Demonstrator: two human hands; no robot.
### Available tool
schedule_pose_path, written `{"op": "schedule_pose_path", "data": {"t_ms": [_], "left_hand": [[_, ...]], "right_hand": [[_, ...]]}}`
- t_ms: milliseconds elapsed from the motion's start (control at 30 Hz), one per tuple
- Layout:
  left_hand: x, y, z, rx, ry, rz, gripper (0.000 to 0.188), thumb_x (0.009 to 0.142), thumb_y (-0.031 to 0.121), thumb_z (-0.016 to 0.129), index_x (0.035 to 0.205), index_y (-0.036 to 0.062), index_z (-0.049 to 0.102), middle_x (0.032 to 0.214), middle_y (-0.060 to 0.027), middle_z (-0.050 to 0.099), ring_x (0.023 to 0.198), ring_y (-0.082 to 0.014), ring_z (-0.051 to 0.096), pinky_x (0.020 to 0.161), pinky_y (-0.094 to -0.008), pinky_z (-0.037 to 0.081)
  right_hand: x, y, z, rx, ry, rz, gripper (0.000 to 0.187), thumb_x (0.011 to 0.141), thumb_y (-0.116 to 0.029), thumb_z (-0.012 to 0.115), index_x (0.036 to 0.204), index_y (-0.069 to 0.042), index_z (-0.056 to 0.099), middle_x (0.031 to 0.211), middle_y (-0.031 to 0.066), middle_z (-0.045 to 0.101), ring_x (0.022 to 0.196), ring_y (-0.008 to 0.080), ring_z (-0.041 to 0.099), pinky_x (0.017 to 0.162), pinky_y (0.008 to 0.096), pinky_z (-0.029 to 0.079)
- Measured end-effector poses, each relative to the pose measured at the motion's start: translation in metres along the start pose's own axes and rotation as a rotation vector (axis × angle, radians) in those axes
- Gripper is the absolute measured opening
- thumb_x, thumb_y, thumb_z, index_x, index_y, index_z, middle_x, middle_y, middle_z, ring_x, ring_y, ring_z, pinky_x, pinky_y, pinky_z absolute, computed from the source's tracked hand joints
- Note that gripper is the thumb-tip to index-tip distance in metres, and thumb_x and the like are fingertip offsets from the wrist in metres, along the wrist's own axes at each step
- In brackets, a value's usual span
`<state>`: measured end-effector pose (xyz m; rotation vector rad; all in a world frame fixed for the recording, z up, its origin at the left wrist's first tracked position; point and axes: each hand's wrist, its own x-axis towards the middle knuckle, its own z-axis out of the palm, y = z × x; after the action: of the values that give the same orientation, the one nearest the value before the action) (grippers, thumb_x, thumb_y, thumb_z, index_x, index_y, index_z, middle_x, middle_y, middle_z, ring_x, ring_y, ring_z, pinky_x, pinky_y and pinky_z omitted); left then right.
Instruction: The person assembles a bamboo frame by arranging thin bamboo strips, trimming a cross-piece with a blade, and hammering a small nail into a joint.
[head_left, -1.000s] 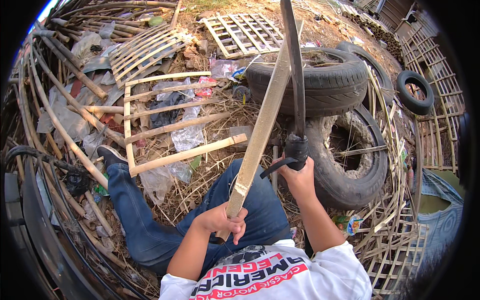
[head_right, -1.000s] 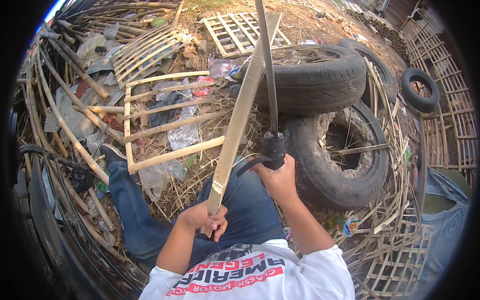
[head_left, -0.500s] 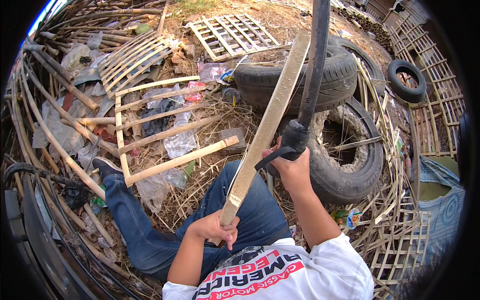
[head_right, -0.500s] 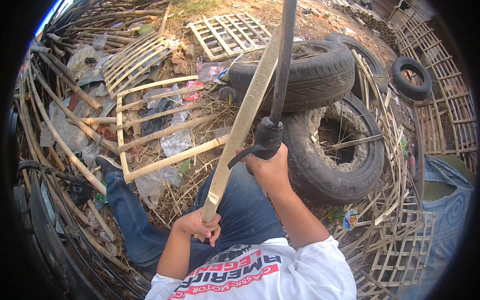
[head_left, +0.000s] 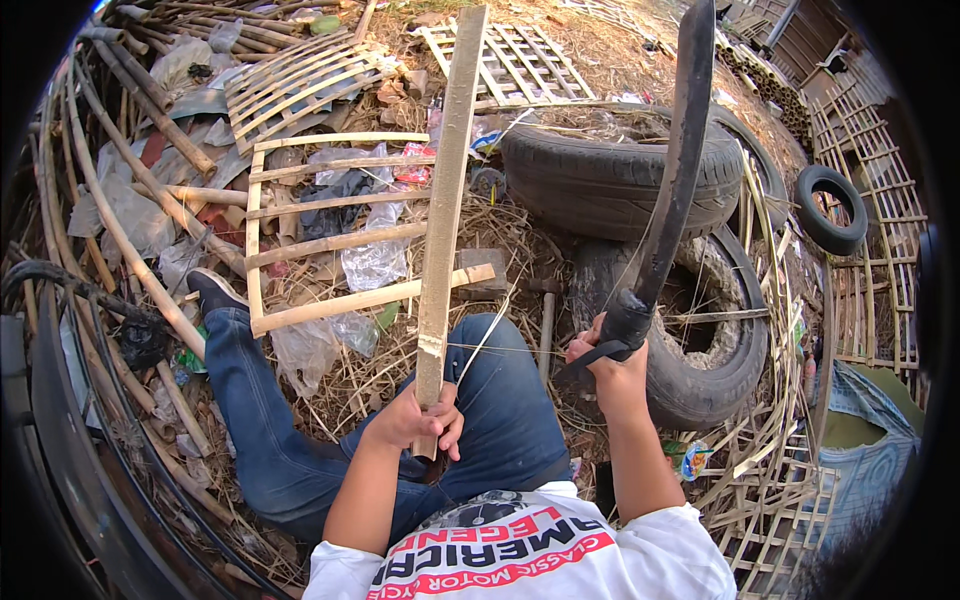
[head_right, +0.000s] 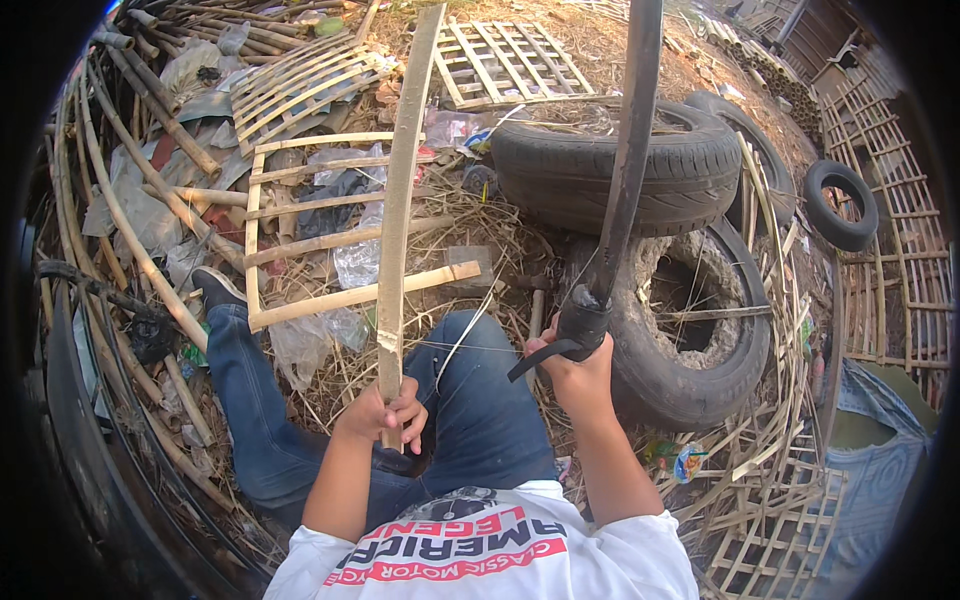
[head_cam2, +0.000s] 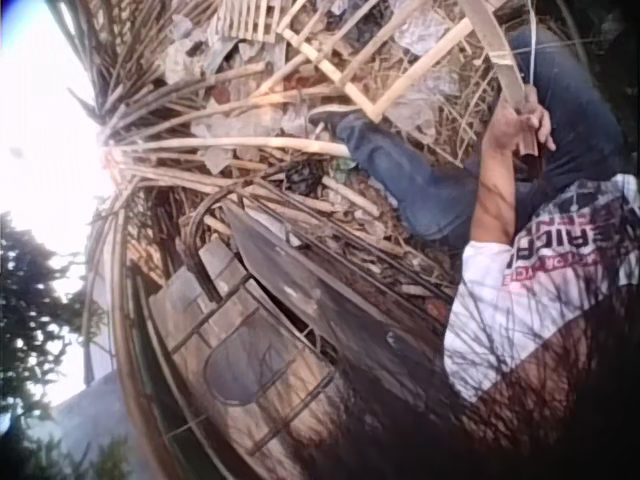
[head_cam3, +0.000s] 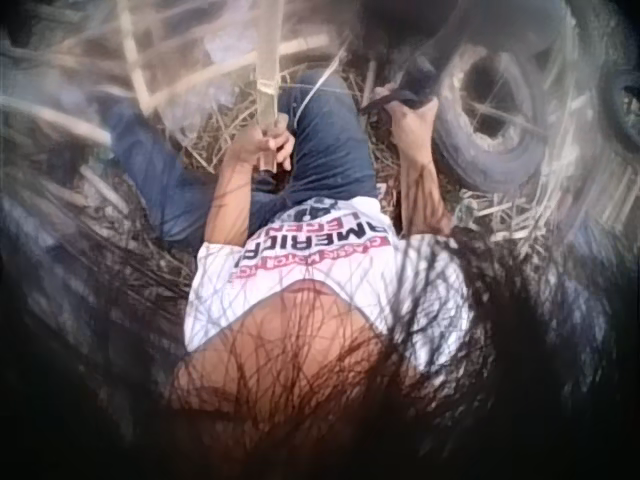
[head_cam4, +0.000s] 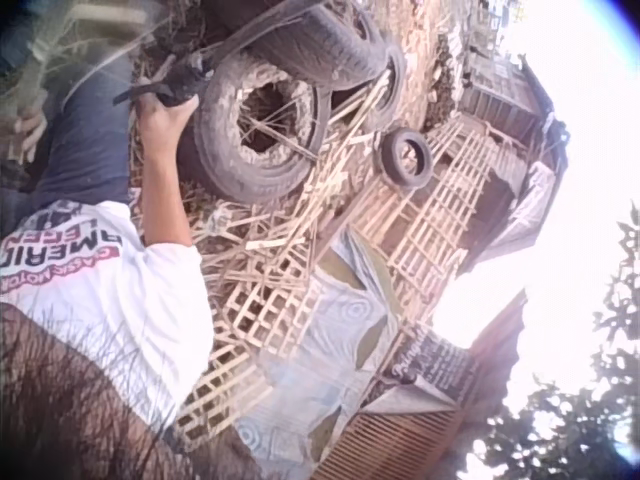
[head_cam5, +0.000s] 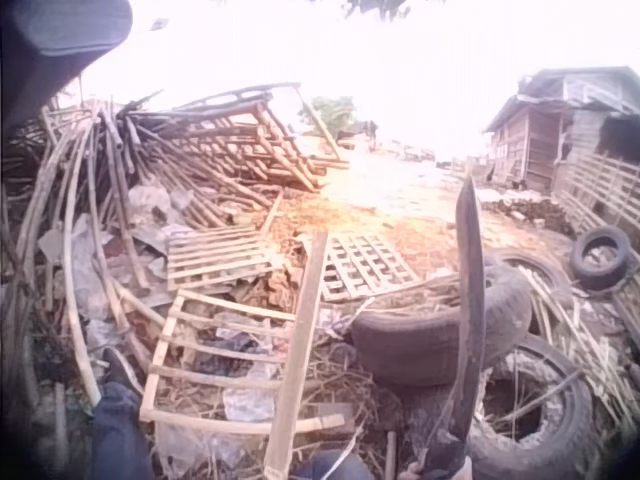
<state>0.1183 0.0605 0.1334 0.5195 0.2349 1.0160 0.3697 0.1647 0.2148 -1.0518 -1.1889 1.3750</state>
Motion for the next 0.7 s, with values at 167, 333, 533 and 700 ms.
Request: {"op": "schedule_pose_path", "data": {"t_ms": [167, 333, 533, 700], "left_hand": [[0.006, 0.010, -0.010, -0.001, 0.171, 0.394, 0.047, 0.082, 0.041, 0.075, 0.075, 0.0147, 0.038, 0.060, 0.0040, 0.040, 0.063, -0.0148, 0.056, 0.064, -0.0460, 0.062], [-0.021, 0.032, -0.019, 0.135, 0.268, 0.467, 0.054, 0.075, 0.054, 0.075, 0.075, 0.0143, 0.039, 0.059, 0.0042, 0.039, 0.059, -0.0141, 0.056, 0.061, -0.0452, 0.062], [-0.003, 0.027, -0.002, 0.303, 0.357, 0.518, 0.071, 0.073, 0.067, 0.067, 0.105, 0.0049, 0.055, 0.063, 0.0032, 0.038, 0.080, -0.0207, 0.062, 0.074, -0.0455, 0.061], [0.038, 0.011, 0.004, 0.351, 0.461, 0.624, 0.067, 0.076, 0.065, 0.066, 0.099, 0.0021, 0.060, 0.061, 0.0023, 0.041, 0.089, -0.0219, 0.064, 0.087, -0.0476, 0.055]], "right_hand": [[-0.014, 0.015, -0.015, -0.033, 0.100, 0.107, 0.020, 0.072, 0.010, 0.064, 0.083, -0.003, 0.053, 0.072, 0.0045, 0.059, 0.065, 0.0133, 0.060, 0.063, 0.0284, 0.050], [-0.007, 0.016, -0.088, -0.327, 0.276, -0.011, 0.021, 0.074, 0.006, 0.068, 0.089, -0.002, 0.057, 0.080, 0.0052, 0.059, 0.067, 0.0144, 0.060, 0.064, 0.0272, 0.048], [0.017, -0.026, -0.185, -0.803, 0.694, -0.324, 0.036, 0.083, 0.004, 0.065, 0.119, 0.006, 0.061, 0.112, 0.0128, 0.065, 0.099, 0.0160, 0.060, 0.085, 0.0288, 0.047], [0.018, -0.004, -0.140, -0.367, 0.470, -0.203, 0.050, 0.082, 0.011, 0.058, 0.132, 0.009, 0.047, 0.129, 0.0177, 0.057, 0.120, 0.0258, 0.056, 0.096, 0.0347, 0.047]]}}
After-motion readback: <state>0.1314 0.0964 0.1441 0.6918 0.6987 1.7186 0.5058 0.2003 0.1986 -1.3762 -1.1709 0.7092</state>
